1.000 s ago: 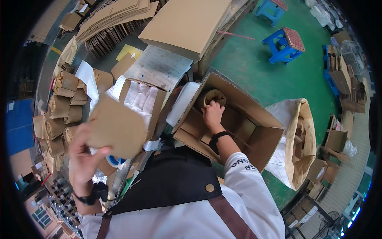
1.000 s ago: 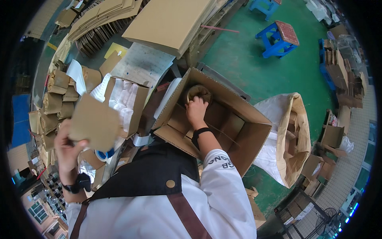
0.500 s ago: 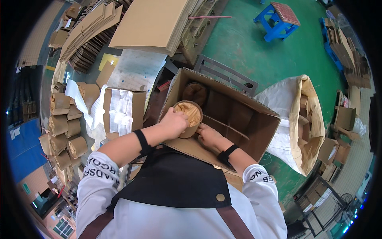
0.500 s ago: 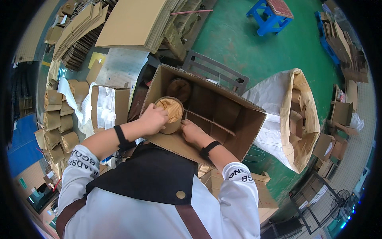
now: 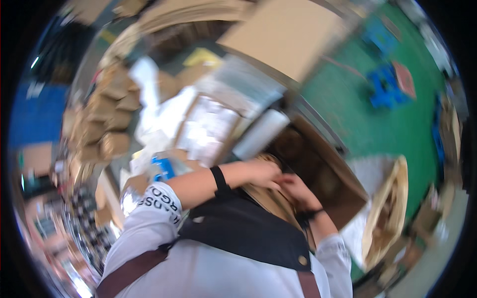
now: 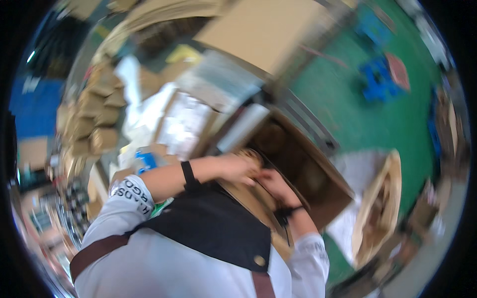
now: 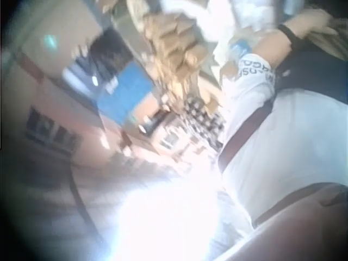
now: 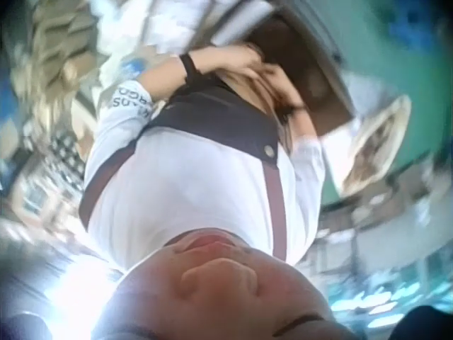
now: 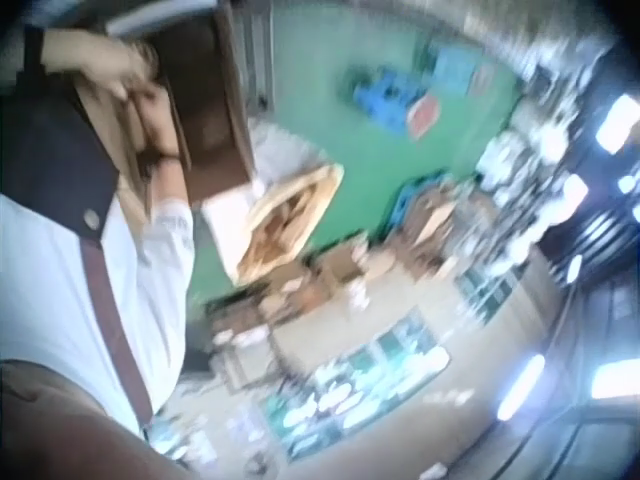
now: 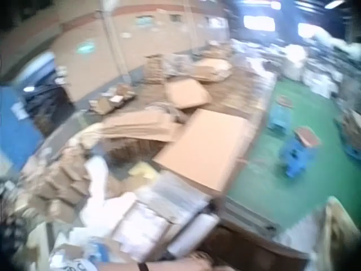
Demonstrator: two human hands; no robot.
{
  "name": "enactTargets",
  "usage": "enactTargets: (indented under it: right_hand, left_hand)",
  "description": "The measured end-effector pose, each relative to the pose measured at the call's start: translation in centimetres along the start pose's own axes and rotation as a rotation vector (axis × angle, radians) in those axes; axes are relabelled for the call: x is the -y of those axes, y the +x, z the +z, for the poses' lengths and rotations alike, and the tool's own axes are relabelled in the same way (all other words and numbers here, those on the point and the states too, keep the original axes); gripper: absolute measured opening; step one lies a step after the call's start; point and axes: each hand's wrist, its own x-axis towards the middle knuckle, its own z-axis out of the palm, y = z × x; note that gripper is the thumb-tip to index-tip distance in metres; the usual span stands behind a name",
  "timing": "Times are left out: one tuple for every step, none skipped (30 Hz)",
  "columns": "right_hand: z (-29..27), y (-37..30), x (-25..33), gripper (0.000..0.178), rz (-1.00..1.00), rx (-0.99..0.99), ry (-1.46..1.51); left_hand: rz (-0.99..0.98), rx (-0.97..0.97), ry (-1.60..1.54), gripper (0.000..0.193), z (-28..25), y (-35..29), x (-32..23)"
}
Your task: Packing wrapped items into cardboard boxes and sealing them with tape.
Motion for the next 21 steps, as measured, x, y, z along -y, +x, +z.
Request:
enactTargets:
  right_hand:
    - [0.5, -0.7, 3.3, 0.018, 0.033, 0.037, 0.088]
    - [0.9, -2.5, 9.1, 0.018, -0.002, 0.093, 0.073]
    - [1.7, -4.6, 12.1, 0.017, 0.181, 0.018, 0.287]
    - [3.3, -6.5, 17.2, 0.018, 0.204, -0.021, 0.370]
    - [4.4, -7.9, 20.2, 0.021, 0.060, 0.041, 0.445]
    - [5.7, -8.7, 22.8, 0.021, 0.024, 0.068, 0.555]
    - [7.1, -8.7, 25.1, 0.022, -0.029, 0.159, 0.608]
    - [9.0, -8.3, 27.5, 0.021, -0.040, 0.202, 0.598]
    - [10.8, -6.6, 30.1, 0.021, -0.038, 0.265, 0.586]
    - [13.0, -4.2, 32.5, 0.021, -0.053, 0.305, 0.394]
    - [15.6, -0.9, 35.1, 0.021, -0.065, 0.343, 0.206]
    - [18.8, 3.2, 37.3, 0.021, -0.162, 0.396, 0.004]
    - [22.1, 7.5, 38.8, 0.021, -0.259, 0.433, -0.201]
    - [24.2, 12.3, 38.8, 0.027, -0.397, 0.485, -0.294]
    - [27.2, 16.8, 39.5, 0.025, -0.632, 0.356, -0.484]
    - [29.9, 21.1, 40.7, 0.021, -0.819, 0.227, -0.606]
    - [32.5, 24.9, 42.7, 0.018, -0.997, 0.128, -0.697]
    - [34.4, 28.8, 44.5, 0.020, -1.045, -0.071, -0.895]
    - [36.0, 32.0, 46.1, 0.024, -1.038, -0.204, -1.102]
    - [38.0, 34.5, 47.2, 0.029, -1.029, -0.321, -1.296]
    - [39.8, 36.2, 47.8, 0.029, -1.039, -0.311, -1.291]
  left_hand:
    - [0.137, -0.234, -0.160, 0.048, 0.4, -3.3, 1.0]
    - [0.240, -0.451, -0.222, 0.043, 0.1, -7.0, 1.4]
    - [0.242, -0.580, -0.311, 0.040, -0.8, -11.5, 1.6]
    - [0.128, -0.709, -0.308, 0.038, -1.3, -16.2, 3.0]
    - [0.028, -0.828, -0.308, 0.036, -1.5, -20.8, 4.9]
    - [-0.215, -1.057, -0.284, 0.035, -0.8, -25.0, 7.5]
    - [-0.459, -1.273, -0.260, 0.033, 0.0, -29.2, 10.8]
    - [-0.666, -1.425, -0.013, 0.035, 0.2, -33.2, 14.7]
    - [-0.974, -1.370, 0.107, 0.044, 1.0, -37.1, 18.1]
    - [-1.190, -1.351, 0.149, 0.048, 2.4, -40.0, 21.0]
    - [-1.408, -1.314, 0.188, 0.053, 4.5, -42.4, 24.3]
    - [-1.497, -1.220, 0.140, 0.055, 8.6, -43.8, 28.4]
    - [-1.565, -1.128, 0.090, 0.057, 12.0, -44.2, 31.9]
    - [-1.574, -1.199, 0.094, 0.054, 13.8, -43.3, 33.3]
    - [-1.575, -1.273, 0.099, 0.051, 15.0, -41.9, 33.8]
    - [-1.526, -1.288, 0.077, 0.049, 15.3, -41.0, 34.1]
    - [-1.478, -1.300, 0.063, 0.048, 15.5, -40.6, 34.1]
    - [-1.452, -1.317, 0.067, 0.048, 15.0, -40.3, 33.8]
    - [-1.402, -1.299, 0.036, 0.047, 14.7, -40.2, 33.0]
    - [-1.376, -1.274, 0.003, 0.045, 15.2, -40.7, 32.2]
    - [-1.390, -1.274, 0.002, 0.045, 15.9, -41.2, 31.6]
